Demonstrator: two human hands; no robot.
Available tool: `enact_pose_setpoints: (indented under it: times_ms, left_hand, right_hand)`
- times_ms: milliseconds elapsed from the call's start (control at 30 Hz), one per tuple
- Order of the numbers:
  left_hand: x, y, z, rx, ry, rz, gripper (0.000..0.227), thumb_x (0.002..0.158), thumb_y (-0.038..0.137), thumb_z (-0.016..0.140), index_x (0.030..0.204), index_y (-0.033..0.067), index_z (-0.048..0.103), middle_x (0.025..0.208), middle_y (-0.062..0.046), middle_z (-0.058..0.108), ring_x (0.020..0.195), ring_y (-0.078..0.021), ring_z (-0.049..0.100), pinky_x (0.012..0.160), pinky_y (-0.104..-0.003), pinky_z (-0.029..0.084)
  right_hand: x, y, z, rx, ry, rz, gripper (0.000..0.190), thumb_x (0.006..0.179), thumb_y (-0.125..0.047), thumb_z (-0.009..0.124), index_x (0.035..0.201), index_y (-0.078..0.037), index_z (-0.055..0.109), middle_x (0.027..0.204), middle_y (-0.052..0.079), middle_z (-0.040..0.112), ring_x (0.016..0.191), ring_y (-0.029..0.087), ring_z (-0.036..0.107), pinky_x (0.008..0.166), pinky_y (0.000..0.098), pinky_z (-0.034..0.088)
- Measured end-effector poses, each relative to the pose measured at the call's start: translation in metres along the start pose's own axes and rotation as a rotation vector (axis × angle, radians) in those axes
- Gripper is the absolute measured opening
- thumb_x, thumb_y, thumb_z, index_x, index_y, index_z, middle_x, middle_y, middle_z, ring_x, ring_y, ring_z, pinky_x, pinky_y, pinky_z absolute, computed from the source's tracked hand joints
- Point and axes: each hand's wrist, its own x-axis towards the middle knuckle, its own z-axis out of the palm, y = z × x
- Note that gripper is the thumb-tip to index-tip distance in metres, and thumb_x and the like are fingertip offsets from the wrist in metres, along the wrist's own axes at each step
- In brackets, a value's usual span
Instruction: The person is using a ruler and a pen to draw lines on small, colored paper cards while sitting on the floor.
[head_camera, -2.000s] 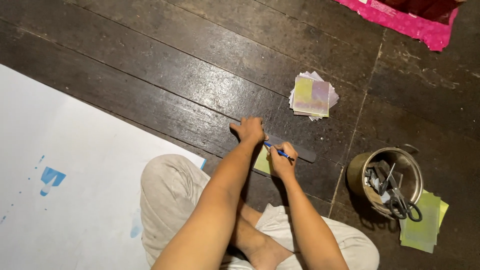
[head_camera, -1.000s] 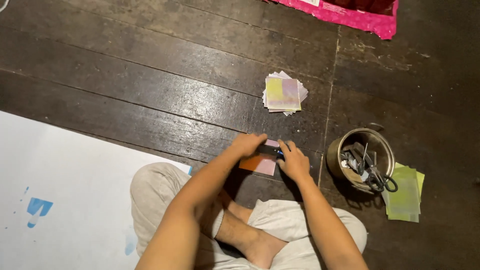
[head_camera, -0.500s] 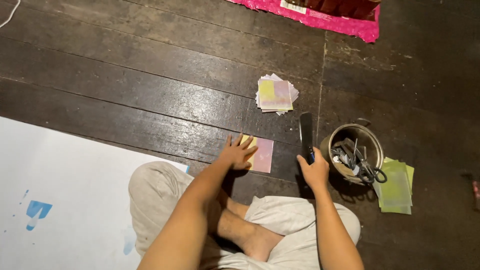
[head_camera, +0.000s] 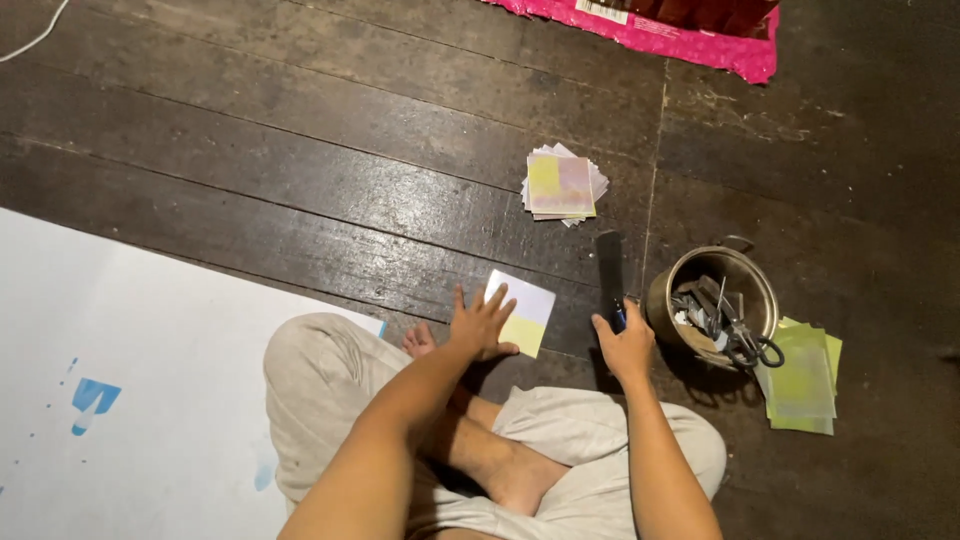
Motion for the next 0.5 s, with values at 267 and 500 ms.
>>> enact_pose_setpoints:
  times_ms: [267, 500]
  left_hand:
    - [0.021, -0.007, -0.015, -0.208, 0.023, -0.178, 0.103, 0.089, 0.088, 0.022, 0.166, 0.0229, 0.004, 0.174, 0.001, -0.005, 0.158, -0.0390, -0.006, 0.119, -0.078, -0.005]
    - [0.049, -0.035, 0.010, -0.163, 0.041, -0.086, 0.093, 0.092, 0.083, 0.015, 0.166, 0.0279, 0.006, 0.174, 0.007, -0.003, 0.158, -0.0375, -0.007, 0.120, -0.077, -0.008]
  right_hand:
    - [0.005, -0.007, 0.002, -0.075, -0.162, 0.025, 0.058, 0.092, -0.038, 0.076, 0.142, -0.013, 0.060, 0.127, 0.022, 0.070, 0.121, 0.039, 0.066, 0.098, 0.0527, 0.057]
    - [0.008, -0.042, 0.002, -0.142, -0.291, -0.042, 0.063, 0.098, -0.031, 0.065, 0.154, -0.012, 0.042, 0.138, 0.030, 0.061, 0.130, 0.047, 0.058, 0.107, 0.0606, 0.048]
